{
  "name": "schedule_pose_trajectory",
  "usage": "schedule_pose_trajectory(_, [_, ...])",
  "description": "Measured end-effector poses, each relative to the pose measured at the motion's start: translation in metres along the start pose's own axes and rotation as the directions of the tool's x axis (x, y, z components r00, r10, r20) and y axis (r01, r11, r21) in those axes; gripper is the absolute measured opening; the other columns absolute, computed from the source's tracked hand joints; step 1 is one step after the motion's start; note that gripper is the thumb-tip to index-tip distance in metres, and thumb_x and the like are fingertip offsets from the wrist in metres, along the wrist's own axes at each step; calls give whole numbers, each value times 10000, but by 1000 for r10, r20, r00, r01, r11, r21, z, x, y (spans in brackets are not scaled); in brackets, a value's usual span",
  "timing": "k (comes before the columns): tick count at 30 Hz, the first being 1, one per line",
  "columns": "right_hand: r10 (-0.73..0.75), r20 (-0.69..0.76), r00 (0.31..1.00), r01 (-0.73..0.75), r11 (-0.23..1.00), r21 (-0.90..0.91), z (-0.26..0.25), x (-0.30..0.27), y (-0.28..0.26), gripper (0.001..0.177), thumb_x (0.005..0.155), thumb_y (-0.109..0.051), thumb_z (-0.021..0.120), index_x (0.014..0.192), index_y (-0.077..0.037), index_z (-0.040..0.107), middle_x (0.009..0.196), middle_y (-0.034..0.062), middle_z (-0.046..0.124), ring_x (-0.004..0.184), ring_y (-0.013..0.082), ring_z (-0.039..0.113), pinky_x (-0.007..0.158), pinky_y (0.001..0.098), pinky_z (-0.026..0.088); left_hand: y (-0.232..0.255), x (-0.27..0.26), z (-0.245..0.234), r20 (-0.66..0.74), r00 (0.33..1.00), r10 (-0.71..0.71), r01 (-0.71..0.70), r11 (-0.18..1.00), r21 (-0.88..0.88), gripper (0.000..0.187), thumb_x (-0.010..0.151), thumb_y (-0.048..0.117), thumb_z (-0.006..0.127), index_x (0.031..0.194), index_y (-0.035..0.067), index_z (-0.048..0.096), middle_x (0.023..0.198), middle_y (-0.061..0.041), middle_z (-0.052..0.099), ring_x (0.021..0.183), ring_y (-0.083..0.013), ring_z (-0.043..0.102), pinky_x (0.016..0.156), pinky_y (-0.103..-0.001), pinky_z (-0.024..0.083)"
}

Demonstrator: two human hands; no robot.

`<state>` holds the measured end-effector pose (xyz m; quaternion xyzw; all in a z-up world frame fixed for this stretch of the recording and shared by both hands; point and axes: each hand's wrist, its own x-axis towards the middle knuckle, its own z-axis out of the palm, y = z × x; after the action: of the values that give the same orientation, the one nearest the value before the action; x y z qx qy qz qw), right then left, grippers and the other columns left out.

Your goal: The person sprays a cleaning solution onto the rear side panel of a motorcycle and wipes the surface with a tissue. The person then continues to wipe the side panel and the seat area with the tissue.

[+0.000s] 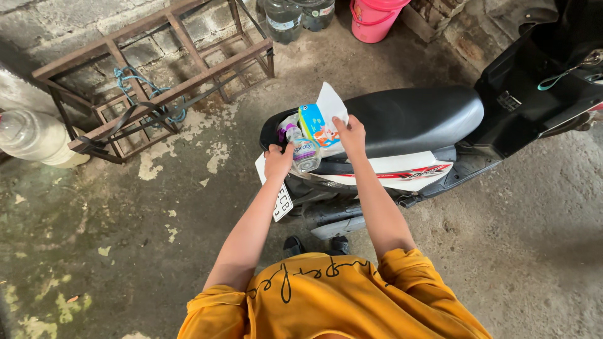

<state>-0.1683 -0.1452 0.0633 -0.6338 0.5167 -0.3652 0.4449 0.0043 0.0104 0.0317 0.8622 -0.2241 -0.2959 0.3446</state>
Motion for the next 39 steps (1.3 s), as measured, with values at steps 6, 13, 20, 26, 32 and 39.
schedule_pose_trajectory(6, [-89,123,988,33,918,396,-6,-6,-14,214,922,-210,737,1012,-18,704,898,-3,734,811,43,634,720,236,491,5,-7,1,-169,979,117,-101,990,100,624,884,629,601,1213,99,618,1254,-181,585,1173,-391,586,978,-506,461])
schedule_pose_trajectory(13, [-161,121,979,76,853,517,-18,-13,-18,187,962,-149,697,1087,-11,674,975,11,716,887,57,627,794,240,498,9,-12,9,-292,850,438,-411,899,153,500,878,486,695,1186,97,632,1206,-152,594,1182,-380,536,996,-553,399])
schedule_pose_trajectory(20, [-238,48,970,155,761,630,-25,-18,-26,183,970,-122,690,1114,-12,661,1027,18,703,943,71,620,853,247,496,36,-26,14,-133,648,750,-691,653,309,500,853,444,733,1233,130,656,1263,-130,604,1282,-327,495,1134,-661,221])
schedule_pose_trajectory(26, [-217,-120,969,236,660,713,-39,-15,-34,173,977,-108,693,1107,2,665,1048,44,703,968,109,638,877,271,496,45,-29,22,22,610,792,-759,575,306,588,865,463,703,1376,183,625,1303,-106,613,1310,-327,482,1122,-719,126])
schedule_pose_trajectory(32, [-40,-163,986,163,446,880,-73,-11,-52,227,945,-140,683,1105,20,659,1057,89,717,974,205,692,872,354,551,51,-28,24,-16,667,745,-731,658,182,471,896,469,706,1252,162,686,1254,-108,646,1266,-304,537,1159,-706,134])
schedule_pose_trajectory(39, [73,70,995,-96,455,886,-116,-38,-71,393,941,-270,643,1213,14,645,1106,119,740,1005,244,716,901,376,573,84,-39,14,-140,709,691,-703,681,-206,354,977,420,633,1146,120,718,1141,-76,735,1116,-248,650,1072,-437,410])
